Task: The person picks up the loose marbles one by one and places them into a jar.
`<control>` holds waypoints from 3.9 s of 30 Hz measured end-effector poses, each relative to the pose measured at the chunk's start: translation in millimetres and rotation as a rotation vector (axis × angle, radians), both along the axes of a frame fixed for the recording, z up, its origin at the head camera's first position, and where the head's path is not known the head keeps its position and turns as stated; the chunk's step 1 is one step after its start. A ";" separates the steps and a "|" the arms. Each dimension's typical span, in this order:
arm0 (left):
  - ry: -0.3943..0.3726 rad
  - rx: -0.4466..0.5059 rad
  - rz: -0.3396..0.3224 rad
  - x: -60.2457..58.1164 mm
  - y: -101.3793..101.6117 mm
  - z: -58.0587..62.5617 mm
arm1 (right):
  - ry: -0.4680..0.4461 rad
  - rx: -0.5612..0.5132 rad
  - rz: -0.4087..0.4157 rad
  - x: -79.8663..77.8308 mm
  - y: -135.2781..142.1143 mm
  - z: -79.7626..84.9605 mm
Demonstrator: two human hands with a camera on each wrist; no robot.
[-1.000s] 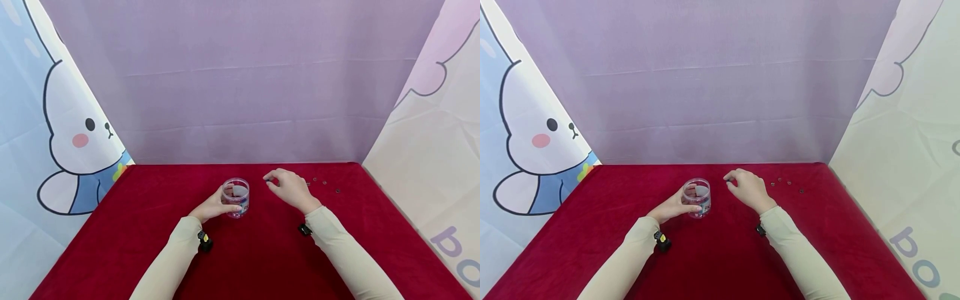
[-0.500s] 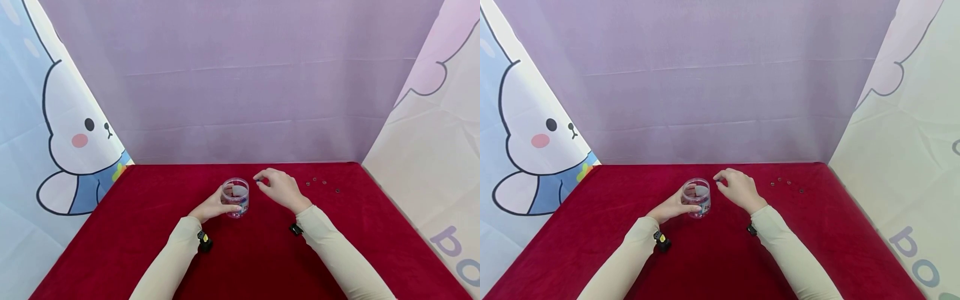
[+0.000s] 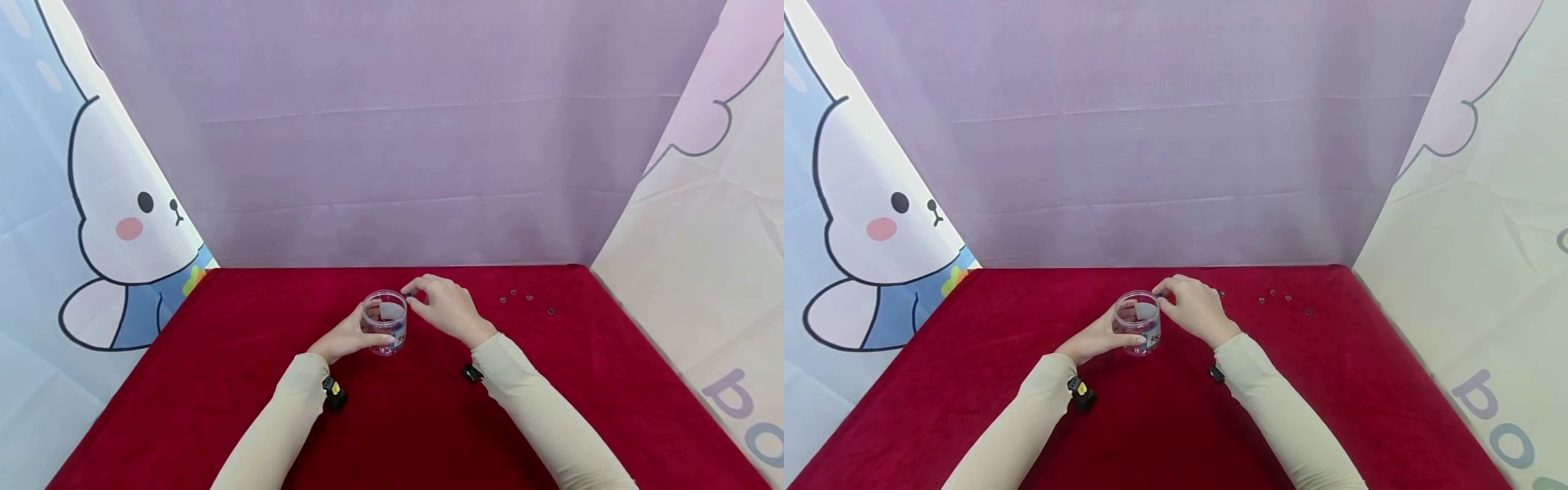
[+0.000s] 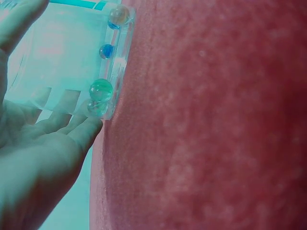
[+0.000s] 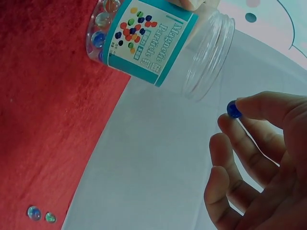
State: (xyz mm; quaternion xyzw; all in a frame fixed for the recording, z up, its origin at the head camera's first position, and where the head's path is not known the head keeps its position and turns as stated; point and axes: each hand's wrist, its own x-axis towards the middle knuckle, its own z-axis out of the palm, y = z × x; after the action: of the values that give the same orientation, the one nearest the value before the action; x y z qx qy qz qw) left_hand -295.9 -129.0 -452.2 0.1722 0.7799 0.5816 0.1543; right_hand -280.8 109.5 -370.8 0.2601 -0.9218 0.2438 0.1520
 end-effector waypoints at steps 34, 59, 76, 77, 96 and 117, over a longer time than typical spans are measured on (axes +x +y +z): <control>-0.021 0.014 0.005 -0.2 0.3 1.8 | -0.114 0.003 0.019 -19.8 -26.2 -3.9; -0.017 0.004 0.012 0.2 0.4 1.2 | -0.100 -0.024 0.019 -22.0 -28.3 -3.5; -0.009 -0.014 0.009 -2.1 -1.6 -1.2 | -0.076 -0.036 -0.010 -22.7 -7.2 -2.2; -0.009 -0.019 0.012 -2.2 -1.7 -1.1 | -0.075 -0.037 -0.011 -22.9 -4.9 -2.4; 0.007 -0.014 -0.002 -0.9 -1.8 -0.3 | -0.135 -0.047 -0.095 -24.7 43.0 -15.5; -0.010 0.006 -0.020 -3.1 -2.6 -3.6 | -0.148 0.009 -0.220 -24.4 113.5 -26.5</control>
State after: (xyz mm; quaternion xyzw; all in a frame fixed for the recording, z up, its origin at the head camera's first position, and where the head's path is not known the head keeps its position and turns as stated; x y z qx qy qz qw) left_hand -299.0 -131.6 -455.7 0.1774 0.7756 0.5832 0.1635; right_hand -305.3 223.0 -397.4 0.1395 -0.9545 0.2403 0.1083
